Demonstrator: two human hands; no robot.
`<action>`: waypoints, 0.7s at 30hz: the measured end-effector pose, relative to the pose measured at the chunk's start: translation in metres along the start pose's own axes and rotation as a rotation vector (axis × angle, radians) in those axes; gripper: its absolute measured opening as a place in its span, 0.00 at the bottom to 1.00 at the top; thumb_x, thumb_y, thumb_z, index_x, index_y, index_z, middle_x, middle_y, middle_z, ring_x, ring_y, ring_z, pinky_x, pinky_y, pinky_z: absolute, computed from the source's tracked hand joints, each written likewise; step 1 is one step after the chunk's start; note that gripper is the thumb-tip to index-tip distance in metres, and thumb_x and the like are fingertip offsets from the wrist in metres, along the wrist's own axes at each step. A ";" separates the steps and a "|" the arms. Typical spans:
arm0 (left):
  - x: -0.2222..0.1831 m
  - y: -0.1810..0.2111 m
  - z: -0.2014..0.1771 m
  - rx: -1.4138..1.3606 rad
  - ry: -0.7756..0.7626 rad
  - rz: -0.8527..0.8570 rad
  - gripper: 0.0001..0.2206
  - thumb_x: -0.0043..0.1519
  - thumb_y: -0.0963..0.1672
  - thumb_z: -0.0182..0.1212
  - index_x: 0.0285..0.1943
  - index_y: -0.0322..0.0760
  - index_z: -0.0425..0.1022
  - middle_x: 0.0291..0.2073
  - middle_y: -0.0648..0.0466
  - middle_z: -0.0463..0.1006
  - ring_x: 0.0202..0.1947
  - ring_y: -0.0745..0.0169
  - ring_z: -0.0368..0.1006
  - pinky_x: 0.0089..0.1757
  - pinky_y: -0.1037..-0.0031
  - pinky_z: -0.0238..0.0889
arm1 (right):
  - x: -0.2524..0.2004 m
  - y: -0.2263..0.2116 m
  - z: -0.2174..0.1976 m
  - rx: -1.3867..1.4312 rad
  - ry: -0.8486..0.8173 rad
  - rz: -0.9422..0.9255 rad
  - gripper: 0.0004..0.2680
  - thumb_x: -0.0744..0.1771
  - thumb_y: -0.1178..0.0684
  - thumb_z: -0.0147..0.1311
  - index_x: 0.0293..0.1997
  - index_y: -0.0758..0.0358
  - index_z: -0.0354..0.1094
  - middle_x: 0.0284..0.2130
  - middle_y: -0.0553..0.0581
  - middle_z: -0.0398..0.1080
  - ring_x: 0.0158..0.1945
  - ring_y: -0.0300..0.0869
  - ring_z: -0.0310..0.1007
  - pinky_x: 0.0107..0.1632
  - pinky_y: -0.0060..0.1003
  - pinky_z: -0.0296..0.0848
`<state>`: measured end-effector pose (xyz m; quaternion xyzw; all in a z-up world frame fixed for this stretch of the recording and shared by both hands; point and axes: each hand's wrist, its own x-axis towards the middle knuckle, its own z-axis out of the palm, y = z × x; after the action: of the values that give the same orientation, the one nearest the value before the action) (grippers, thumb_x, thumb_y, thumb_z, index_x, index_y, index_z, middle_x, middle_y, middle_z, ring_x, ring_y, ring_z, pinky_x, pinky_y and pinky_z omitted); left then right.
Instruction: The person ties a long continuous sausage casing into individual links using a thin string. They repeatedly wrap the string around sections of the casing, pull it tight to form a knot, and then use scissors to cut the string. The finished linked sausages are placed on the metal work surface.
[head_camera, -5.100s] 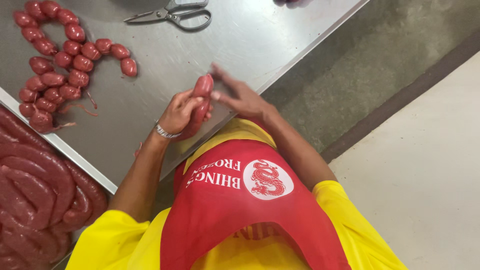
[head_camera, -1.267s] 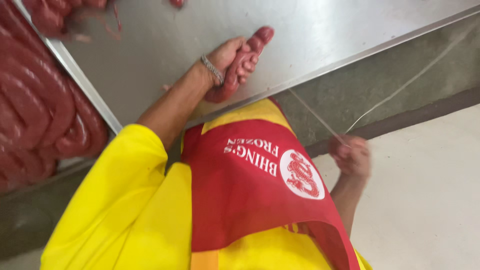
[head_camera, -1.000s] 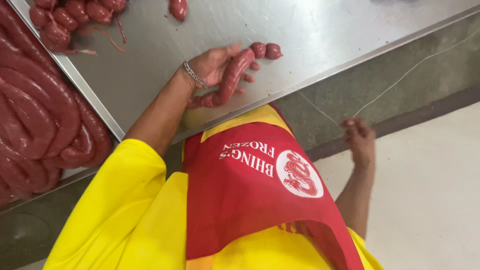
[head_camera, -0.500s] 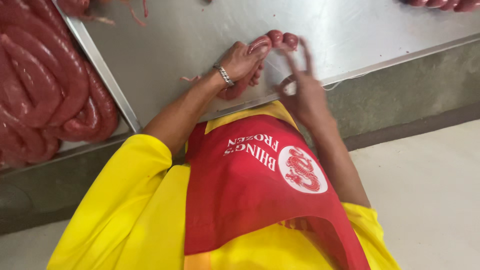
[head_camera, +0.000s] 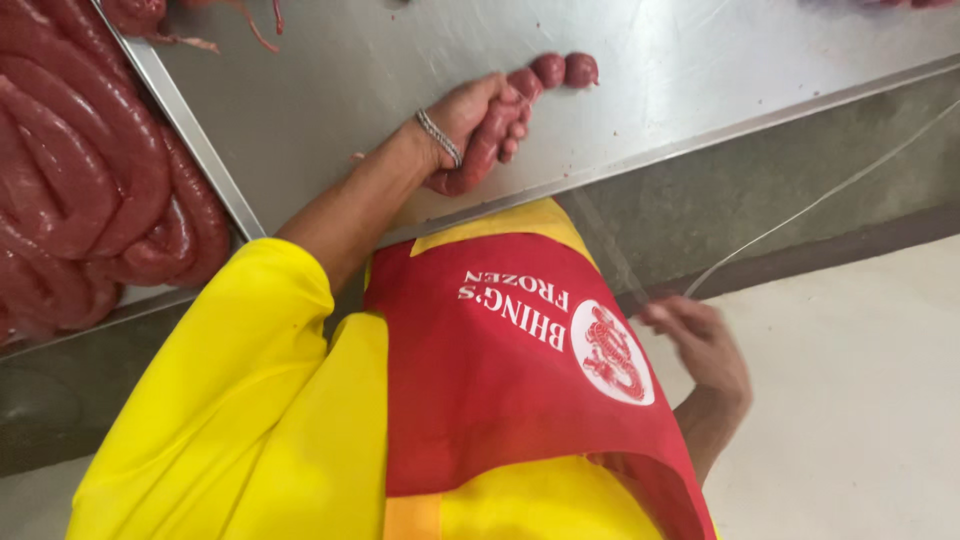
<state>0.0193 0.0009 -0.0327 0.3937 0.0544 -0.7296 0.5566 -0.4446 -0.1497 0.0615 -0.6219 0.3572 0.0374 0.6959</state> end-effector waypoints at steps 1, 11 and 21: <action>0.008 -0.003 -0.003 -0.044 -0.009 -0.025 0.12 0.65 0.48 0.49 0.39 0.34 0.69 0.28 0.53 0.71 0.26 0.63 0.67 0.35 0.67 0.67 | -0.013 0.018 -0.008 0.208 0.068 -0.262 0.08 0.71 0.52 0.60 0.37 0.65 0.75 0.34 0.55 0.74 0.38 0.38 0.69 0.49 0.36 0.67; -0.034 0.031 0.032 0.010 -0.142 0.036 0.24 0.61 0.51 0.49 0.62 0.35 0.65 0.44 0.52 0.81 0.41 0.59 0.81 0.45 0.64 0.74 | 0.041 0.059 -0.052 -0.015 0.586 0.238 0.08 0.69 0.47 0.54 0.43 0.59 0.73 0.32 0.43 0.75 0.31 0.32 0.69 0.30 0.30 0.66; -0.027 -0.010 0.009 0.496 0.028 0.388 0.19 0.68 0.50 0.55 0.59 0.31 0.74 0.32 0.53 0.77 0.30 0.67 0.73 0.32 0.76 0.68 | 0.270 -0.141 0.181 -1.442 0.316 -0.922 0.31 0.60 0.57 0.59 0.71 0.39 0.55 0.51 0.55 0.69 0.57 0.60 0.80 0.46 0.52 0.78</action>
<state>0.0081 0.0208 -0.0129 0.5303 -0.1939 -0.5952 0.5717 -0.0929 -0.1260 0.0275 -0.9915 0.0515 -0.1179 0.0204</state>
